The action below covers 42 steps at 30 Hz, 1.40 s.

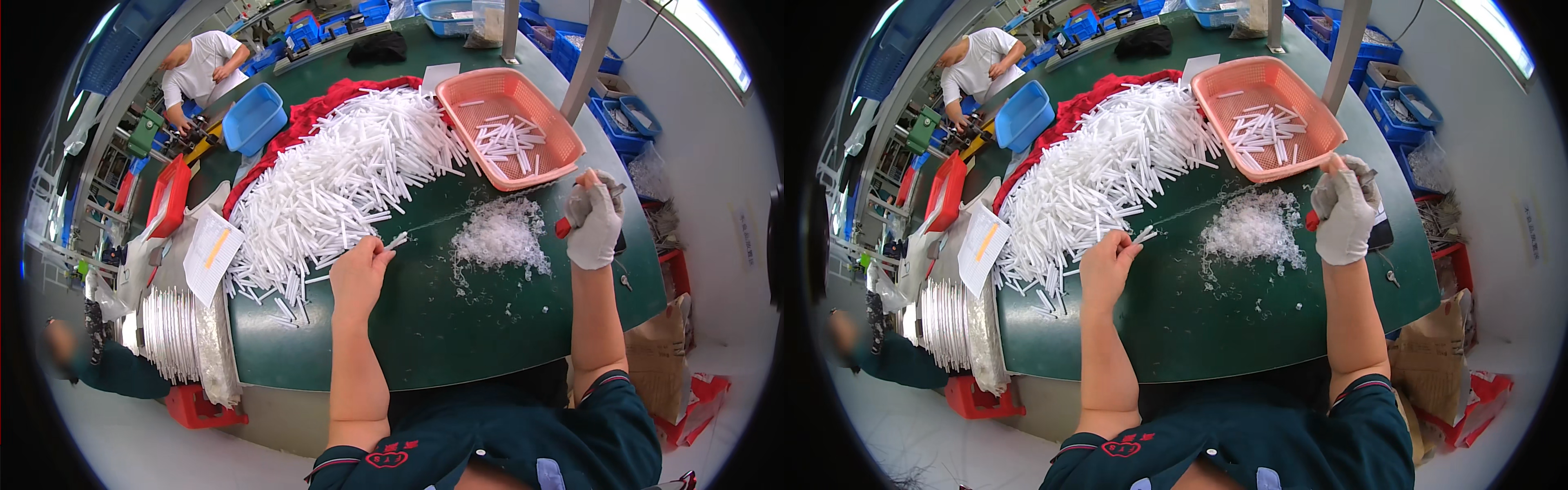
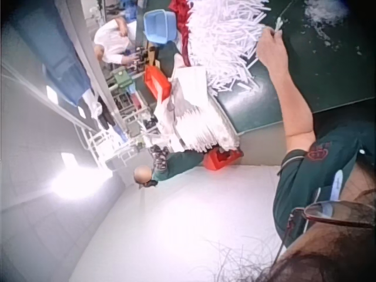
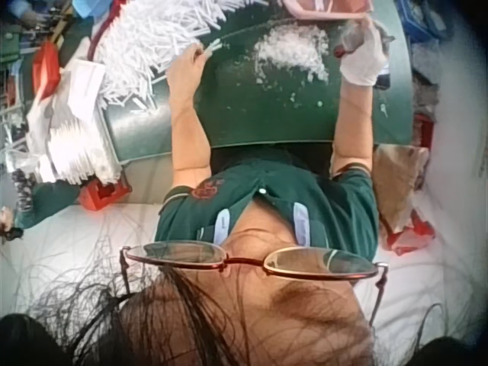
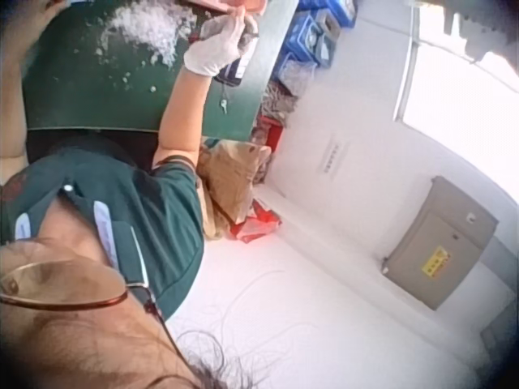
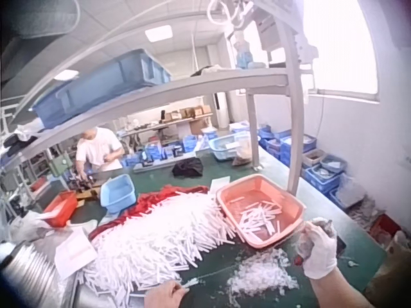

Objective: The person assembles small plastic pen parts by hand at a production station, taking plastic pieces from an assembly tray and fitting them together.

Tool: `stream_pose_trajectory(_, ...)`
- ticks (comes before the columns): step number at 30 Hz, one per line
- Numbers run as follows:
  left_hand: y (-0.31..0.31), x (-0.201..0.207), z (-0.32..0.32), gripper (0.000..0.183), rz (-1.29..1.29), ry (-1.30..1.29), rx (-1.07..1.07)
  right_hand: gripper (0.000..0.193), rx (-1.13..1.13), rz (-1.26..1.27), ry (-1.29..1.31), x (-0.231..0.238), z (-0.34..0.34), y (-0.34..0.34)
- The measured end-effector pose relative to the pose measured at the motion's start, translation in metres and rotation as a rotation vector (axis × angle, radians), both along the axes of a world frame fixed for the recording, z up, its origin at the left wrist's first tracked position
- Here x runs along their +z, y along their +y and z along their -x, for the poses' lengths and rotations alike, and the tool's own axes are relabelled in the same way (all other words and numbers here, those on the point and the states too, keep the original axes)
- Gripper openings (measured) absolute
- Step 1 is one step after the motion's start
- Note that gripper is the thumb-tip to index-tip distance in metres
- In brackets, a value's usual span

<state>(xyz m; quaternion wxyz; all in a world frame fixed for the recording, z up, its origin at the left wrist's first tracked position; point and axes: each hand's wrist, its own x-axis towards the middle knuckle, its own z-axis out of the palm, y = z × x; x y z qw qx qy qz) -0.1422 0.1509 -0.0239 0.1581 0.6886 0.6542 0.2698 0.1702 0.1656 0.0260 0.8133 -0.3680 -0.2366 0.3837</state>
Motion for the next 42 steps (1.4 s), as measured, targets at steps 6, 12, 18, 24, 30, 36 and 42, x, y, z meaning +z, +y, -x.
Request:
stream_pose_trajectory(6,0.003,0.001,0.012,0.018,0.008,0.037,0.164,0.008,0.092,-0.15,-0.039,-0.002,-0.022,-0.001)
stream_pose_trajectory(12,0.001,0.004,-0.008,0.013,0.199,-0.77,-0.043,0.013,0.434,0.129,-0.911,-0.016,0.014,-0.009)
stream_pose_trajectory(18,-0.01,0.005,-0.029,0.012,0.441,-1.037,-0.332,0.023,0.326,0.287,-1.607,-0.01,0.038,-0.019)
stream_pose_trajectory(24,-0.018,-0.003,-0.05,0.017,0.553,-1.107,-0.372,0.031,0.87,0.224,-0.816,-0.022,0.064,-0.025)
stream_pose_trajectory(30,-0.024,-0.011,-0.063,0.019,0.53,-1.204,-0.344,0.014,0.743,0.191,-0.785,-0.05,0.076,-0.025)
stream_pose_trajectory(36,-0.022,-0.01,-0.056,0.018,0.569,-1.336,-0.371,0.006,0.62,0.187,-0.494,-0.037,0.072,-0.027)
stream_pose_trajectory(42,-0.017,-0.005,-0.047,0.014,0.467,-1.106,-0.342,0.014,0.45,0.217,-0.251,-0.012,0.042,-0.02)
